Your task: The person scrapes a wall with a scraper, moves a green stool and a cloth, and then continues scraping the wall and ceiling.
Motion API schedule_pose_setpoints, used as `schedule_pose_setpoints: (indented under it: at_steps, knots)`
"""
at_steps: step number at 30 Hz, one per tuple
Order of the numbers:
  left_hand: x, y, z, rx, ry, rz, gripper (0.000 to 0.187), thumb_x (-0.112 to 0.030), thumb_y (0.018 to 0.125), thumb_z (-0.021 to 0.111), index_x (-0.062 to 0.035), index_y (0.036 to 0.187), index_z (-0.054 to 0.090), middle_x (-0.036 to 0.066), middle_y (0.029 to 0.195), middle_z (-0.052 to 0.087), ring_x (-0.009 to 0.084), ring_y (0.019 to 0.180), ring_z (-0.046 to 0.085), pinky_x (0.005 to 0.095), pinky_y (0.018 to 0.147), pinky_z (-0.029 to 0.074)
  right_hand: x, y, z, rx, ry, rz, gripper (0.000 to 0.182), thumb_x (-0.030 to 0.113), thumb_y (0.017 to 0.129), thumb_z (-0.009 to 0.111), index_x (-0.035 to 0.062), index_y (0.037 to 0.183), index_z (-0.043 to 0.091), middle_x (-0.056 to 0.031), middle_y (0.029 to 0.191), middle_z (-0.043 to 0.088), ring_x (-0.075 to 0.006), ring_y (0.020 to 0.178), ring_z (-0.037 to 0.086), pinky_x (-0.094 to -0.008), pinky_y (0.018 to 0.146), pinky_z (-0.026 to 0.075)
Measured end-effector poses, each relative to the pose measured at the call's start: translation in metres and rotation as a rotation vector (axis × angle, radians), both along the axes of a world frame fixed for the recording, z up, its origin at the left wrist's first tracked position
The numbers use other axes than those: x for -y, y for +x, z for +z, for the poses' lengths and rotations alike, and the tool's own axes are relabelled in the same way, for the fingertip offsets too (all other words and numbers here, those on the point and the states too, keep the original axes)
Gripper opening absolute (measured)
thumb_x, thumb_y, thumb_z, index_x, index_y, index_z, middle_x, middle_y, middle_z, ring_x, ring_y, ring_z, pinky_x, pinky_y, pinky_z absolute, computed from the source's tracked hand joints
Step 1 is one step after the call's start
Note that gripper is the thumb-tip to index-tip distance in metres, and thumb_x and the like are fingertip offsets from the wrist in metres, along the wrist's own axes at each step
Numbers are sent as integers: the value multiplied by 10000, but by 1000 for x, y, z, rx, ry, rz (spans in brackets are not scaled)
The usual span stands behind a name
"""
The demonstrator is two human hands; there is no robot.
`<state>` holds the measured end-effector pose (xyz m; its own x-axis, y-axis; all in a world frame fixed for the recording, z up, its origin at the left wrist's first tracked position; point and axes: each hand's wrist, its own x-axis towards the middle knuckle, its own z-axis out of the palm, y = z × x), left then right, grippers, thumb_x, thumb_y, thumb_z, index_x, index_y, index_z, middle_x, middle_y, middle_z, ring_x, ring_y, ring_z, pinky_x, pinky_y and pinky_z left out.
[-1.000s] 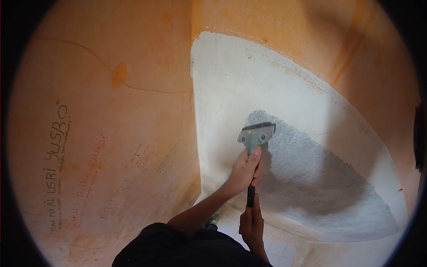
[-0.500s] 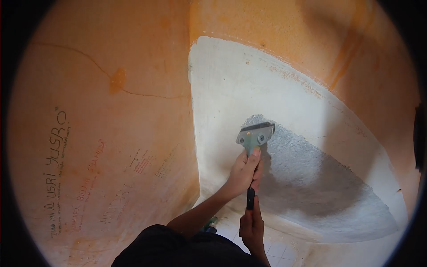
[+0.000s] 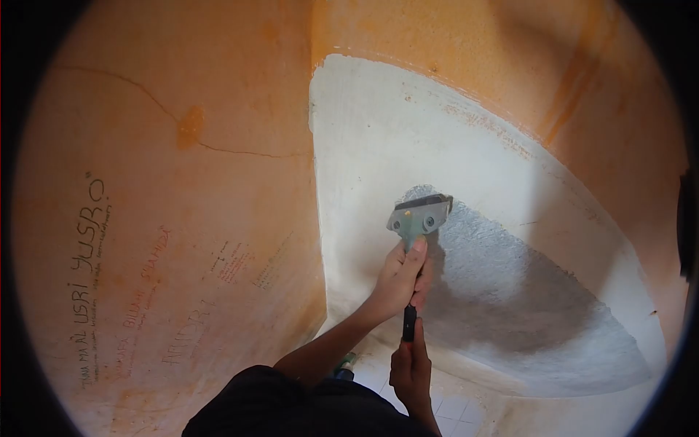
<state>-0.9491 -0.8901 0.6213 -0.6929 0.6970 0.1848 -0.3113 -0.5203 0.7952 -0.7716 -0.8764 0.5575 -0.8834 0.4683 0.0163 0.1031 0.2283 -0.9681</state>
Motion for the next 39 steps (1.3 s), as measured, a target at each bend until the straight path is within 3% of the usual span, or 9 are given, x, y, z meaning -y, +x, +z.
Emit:
schedule_pose_setpoints:
  at_steps: [12, 17, 18, 26, 30, 33, 34, 37, 39]
  knots:
    - [4, -4, 9, -1, -46, 18, 455, -461, 1042, 343, -79, 797, 377, 6, 488, 410, 98, 350, 411, 241, 362, 397, -3, -4, 1, 21, -25, 19, 593, 156, 1032, 390, 52, 1544, 111, 9, 674, 443, -51, 517, 417, -229, 464, 399]
    - [1, 4, 2, 29, -92, -17, 466, -466, 1040, 344, -78, 784, 382, 5, 480, 410, 98, 348, 413, 244, 359, 387, -4, 4, -12, 2, -21, 17, 594, 138, 1023, 380, 37, 1542, 108, 9, 671, 449, -54, 517, 419, -227, 480, 394]
    - [0, -1, 8, 27, -87, -17, 466, -466, 1040, 344, -78, 784, 382, 5, 480, 410, 98, 348, 413, 244, 359, 387, -5, -2, -8, -34, 80, 24, 596, 126, 1019, 372, 31, 1541, 102, 10, 674, 450, -49, 523, 417, -222, 489, 388]
    - [-3, 1, -2, -12, -25, -4, 459, -531, 1005, 395, -103, 843, 362, 23, 514, 384, 118, 324, 372, 277, 301, 356, -11, -4, 2, -29, 15, 61, 590, 109, 1016, 370, 25, 1538, 109, 9, 676, 446, -47, 535, 413, -221, 493, 387]
    - [0, -6, 19, 6, 58, 8, 450, -528, 1008, 389, -109, 846, 357, 20, 512, 377, 117, 320, 361, 274, 294, 346, -10, -15, 13, -37, 35, 61, 579, 103, 1017, 360, 27, 1537, 117, 10, 681, 449, -46, 533, 410, -216, 492, 380]
    - [-4, 0, 10, 81, -46, 43, 448, -529, 1010, 381, -113, 845, 351, 15, 511, 364, 114, 318, 351, 268, 291, 340, -9, 2, 2, 25, 6, 34, 579, 109, 1019, 363, 30, 1538, 119, 12, 677, 445, -47, 530, 406, -217, 491, 377]
    - [-4, 0, 9, 75, -1, 36, 446, -529, 1010, 381, -114, 849, 354, 13, 511, 358, 114, 318, 346, 267, 290, 337, -11, -1, 0, -44, 153, 48, 592, 122, 1022, 377, 38, 1541, 106, 9, 679, 452, -46, 530, 413, -220, 485, 383]
    - [-2, 4, 10, 87, 44, 16, 436, -502, 1026, 350, -107, 843, 364, 8, 511, 374, 105, 332, 359, 255, 313, 344, -12, -1, 18, 69, -92, 54, 621, 134, 1019, 404, 40, 1542, 83, 3, 700, 475, -57, 530, 429, -235, 484, 401]
    - [0, 4, 7, 89, 52, 18, 434, -476, 1042, 321, -100, 833, 372, 5, 511, 397, 97, 346, 377, 243, 337, 353, -13, 14, -4, 58, -78, 72, 648, 148, 1017, 427, 37, 1541, 62, -6, 721, 488, -66, 531, 442, -245, 479, 411]
